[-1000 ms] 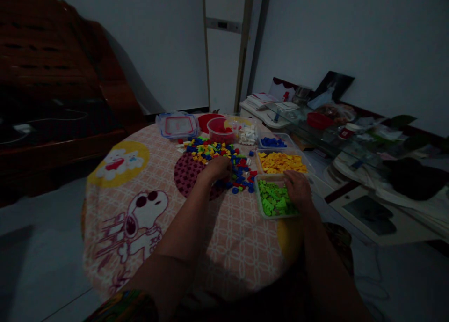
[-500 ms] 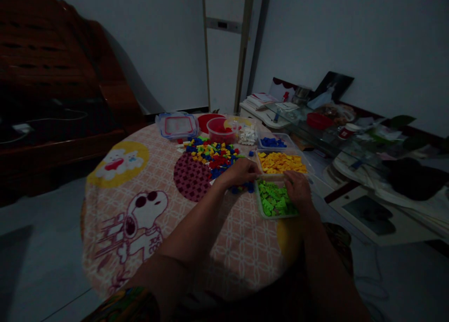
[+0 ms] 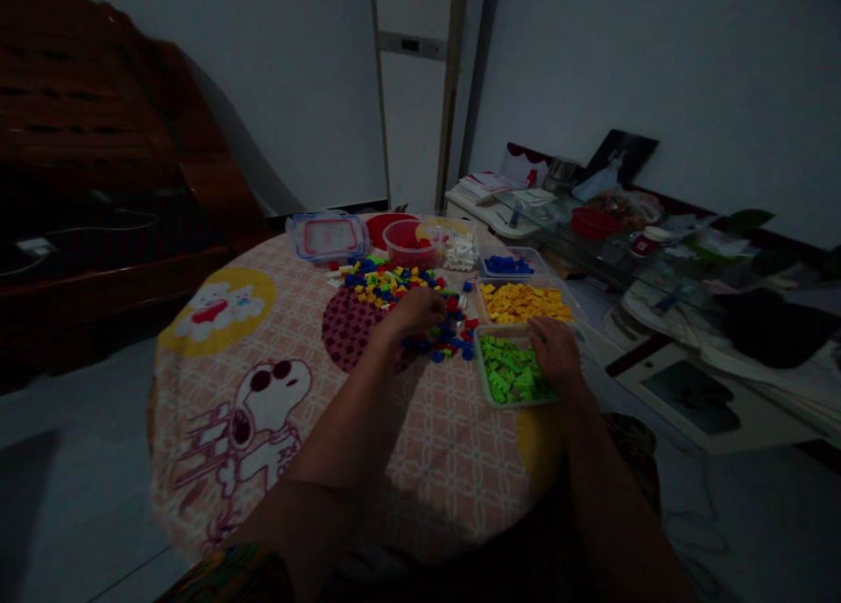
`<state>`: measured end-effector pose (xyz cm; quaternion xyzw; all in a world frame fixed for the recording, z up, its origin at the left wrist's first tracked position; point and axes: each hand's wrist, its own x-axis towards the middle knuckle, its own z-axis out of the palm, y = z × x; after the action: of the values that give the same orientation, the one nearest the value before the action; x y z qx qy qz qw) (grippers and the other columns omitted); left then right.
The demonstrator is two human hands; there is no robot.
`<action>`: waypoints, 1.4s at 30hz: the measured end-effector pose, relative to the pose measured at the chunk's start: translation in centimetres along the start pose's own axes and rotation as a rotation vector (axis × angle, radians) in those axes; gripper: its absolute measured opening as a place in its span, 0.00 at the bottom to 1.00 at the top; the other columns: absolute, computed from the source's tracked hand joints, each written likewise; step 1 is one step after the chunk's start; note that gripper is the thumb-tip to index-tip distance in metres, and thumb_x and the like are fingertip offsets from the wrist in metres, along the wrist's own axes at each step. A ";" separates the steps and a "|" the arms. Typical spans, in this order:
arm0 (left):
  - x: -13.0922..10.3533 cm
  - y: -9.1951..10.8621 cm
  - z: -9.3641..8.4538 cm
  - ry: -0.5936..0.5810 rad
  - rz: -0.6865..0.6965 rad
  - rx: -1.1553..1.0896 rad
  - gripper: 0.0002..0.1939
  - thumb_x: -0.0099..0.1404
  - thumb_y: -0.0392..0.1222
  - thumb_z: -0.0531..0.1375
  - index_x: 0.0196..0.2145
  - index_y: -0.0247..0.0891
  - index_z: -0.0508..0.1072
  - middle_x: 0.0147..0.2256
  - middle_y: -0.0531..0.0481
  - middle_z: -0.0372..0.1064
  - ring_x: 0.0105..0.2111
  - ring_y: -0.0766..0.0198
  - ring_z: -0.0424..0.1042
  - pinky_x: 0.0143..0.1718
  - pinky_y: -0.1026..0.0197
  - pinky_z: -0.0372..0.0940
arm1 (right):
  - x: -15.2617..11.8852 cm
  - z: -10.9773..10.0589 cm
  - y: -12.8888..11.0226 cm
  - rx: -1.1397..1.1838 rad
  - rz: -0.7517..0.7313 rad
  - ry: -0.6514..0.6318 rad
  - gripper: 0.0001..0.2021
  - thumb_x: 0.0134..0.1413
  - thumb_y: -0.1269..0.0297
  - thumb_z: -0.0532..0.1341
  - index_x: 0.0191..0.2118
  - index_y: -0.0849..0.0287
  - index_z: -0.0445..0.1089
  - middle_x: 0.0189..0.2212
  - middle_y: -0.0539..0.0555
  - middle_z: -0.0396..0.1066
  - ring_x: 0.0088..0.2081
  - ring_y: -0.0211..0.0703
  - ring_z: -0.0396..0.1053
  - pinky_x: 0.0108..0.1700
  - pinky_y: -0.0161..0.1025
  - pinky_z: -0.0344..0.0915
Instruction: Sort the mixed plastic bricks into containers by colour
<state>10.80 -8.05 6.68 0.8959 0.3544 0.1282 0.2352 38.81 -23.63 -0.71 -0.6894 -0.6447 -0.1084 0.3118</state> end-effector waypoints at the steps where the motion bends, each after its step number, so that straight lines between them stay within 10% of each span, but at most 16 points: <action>1: -0.1 -0.2 0.0 -0.042 -0.023 0.033 0.10 0.53 0.30 0.62 0.32 0.36 0.82 0.30 0.50 0.79 0.32 0.63 0.75 0.34 0.67 0.63 | 0.0 0.0 0.0 -0.004 -0.001 -0.002 0.18 0.60 0.64 0.52 0.50 0.58 0.76 0.48 0.63 0.77 0.52 0.57 0.70 0.59 0.58 0.63; 28: 0.3 -1.2 1.3 -0.037 -0.059 0.038 0.14 0.51 0.27 0.61 0.34 0.35 0.83 0.33 0.49 0.80 0.33 0.64 0.76 0.35 0.67 0.65 | -0.1 0.4 0.4 -0.001 -0.015 0.032 0.18 0.61 0.63 0.52 0.48 0.60 0.76 0.47 0.64 0.77 0.51 0.58 0.71 0.59 0.58 0.64; 42: 0.4 5.1 3.4 -0.001 0.266 -0.375 0.07 0.55 0.30 0.61 0.32 0.32 0.78 0.25 0.54 0.73 0.26 0.70 0.69 0.30 0.69 0.61 | 0.0 0.3 0.4 -0.013 -0.026 0.033 0.18 0.62 0.63 0.52 0.49 0.61 0.76 0.47 0.65 0.77 0.51 0.57 0.71 0.58 0.57 0.65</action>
<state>15.34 -12.16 6.39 0.8753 0.2031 0.2215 0.3789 39.12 -23.49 -1.05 -0.6809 -0.6479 -0.1278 0.3165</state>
